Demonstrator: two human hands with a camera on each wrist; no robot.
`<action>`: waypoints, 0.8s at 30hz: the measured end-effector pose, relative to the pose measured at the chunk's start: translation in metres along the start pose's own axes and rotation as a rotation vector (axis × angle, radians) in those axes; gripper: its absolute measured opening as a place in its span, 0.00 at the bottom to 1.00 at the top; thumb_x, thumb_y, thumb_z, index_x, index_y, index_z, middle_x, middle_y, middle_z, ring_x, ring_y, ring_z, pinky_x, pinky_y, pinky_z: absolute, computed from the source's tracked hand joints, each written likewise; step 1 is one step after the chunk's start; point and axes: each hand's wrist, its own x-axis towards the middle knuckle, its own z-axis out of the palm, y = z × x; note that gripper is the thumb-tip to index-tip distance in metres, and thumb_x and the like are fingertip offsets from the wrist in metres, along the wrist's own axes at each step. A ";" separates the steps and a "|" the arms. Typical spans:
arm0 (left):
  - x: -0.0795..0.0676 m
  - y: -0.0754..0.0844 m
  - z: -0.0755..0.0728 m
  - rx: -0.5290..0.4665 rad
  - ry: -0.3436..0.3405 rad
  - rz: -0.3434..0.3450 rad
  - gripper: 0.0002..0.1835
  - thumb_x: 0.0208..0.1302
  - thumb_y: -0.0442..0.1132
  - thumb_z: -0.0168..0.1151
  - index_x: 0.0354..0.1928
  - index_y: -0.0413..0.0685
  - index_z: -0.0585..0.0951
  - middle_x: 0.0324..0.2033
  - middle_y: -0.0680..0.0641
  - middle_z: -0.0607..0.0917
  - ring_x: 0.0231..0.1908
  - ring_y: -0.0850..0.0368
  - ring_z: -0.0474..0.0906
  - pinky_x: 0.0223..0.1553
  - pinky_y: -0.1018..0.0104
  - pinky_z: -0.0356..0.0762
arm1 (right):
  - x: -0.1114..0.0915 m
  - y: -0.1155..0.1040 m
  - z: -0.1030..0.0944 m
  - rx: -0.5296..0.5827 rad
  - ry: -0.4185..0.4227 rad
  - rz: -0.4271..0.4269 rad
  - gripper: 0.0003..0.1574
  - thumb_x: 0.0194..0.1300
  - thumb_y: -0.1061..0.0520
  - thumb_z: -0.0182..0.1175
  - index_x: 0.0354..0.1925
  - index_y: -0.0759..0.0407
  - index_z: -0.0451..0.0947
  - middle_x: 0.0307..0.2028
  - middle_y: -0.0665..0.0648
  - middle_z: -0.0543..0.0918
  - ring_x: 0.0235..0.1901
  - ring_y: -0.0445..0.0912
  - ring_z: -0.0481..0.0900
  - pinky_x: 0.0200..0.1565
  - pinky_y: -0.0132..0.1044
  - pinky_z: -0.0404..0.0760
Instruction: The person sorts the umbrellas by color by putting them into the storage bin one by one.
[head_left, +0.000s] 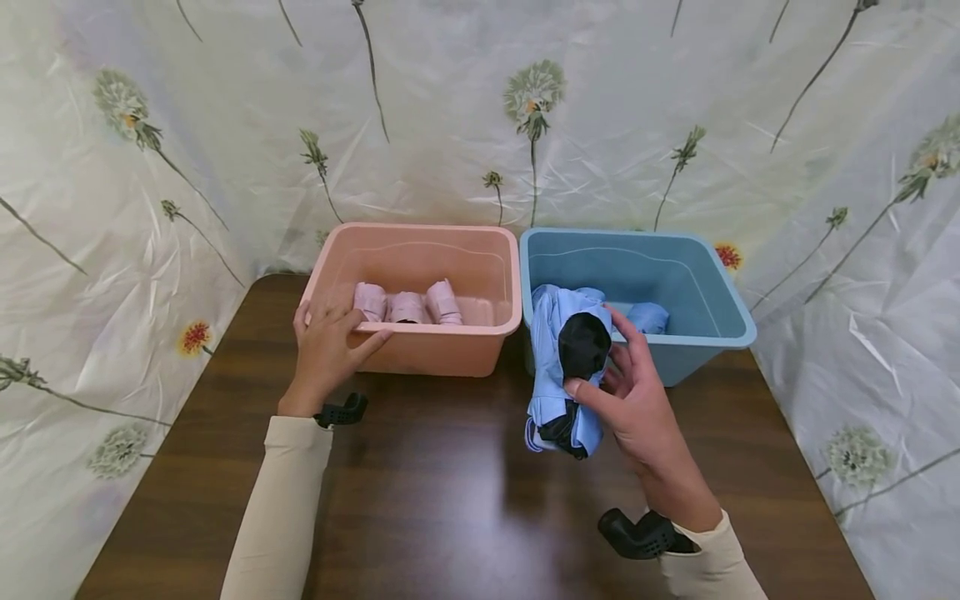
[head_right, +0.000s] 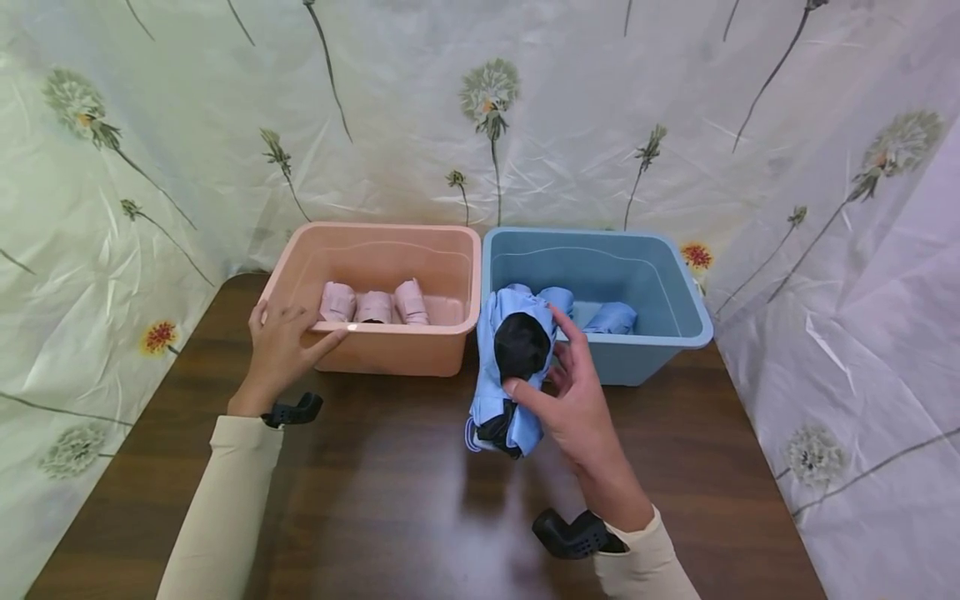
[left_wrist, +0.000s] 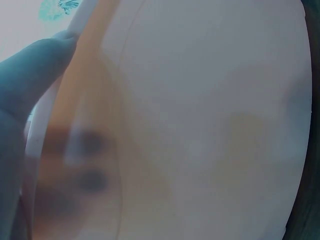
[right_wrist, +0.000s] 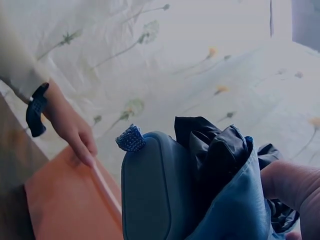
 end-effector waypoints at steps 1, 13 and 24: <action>0.000 0.000 0.000 0.001 0.000 0.000 0.22 0.56 0.59 0.66 0.29 0.46 0.79 0.33 0.44 0.82 0.49 0.43 0.74 0.66 0.37 0.37 | 0.000 0.000 -0.003 0.003 0.000 -0.009 0.55 0.59 0.69 0.64 0.73 0.39 0.47 0.66 0.61 0.60 0.58 0.57 0.68 0.51 0.34 0.77; 0.000 0.001 -0.001 0.014 0.016 0.008 0.22 0.56 0.61 0.66 0.28 0.49 0.79 0.31 0.46 0.81 0.46 0.46 0.73 0.65 0.37 0.38 | 0.006 -0.007 -0.031 0.028 0.073 -0.072 0.54 0.61 0.70 0.62 0.73 0.41 0.47 0.64 0.63 0.62 0.54 0.51 0.74 0.48 0.34 0.79; 0.000 0.003 -0.001 0.012 0.013 0.008 0.22 0.56 0.60 0.67 0.29 0.46 0.79 0.31 0.45 0.80 0.47 0.45 0.73 0.65 0.37 0.39 | 0.026 -0.012 -0.058 0.083 0.202 -0.068 0.55 0.59 0.70 0.64 0.73 0.39 0.49 0.63 0.62 0.62 0.51 0.52 0.72 0.45 0.33 0.80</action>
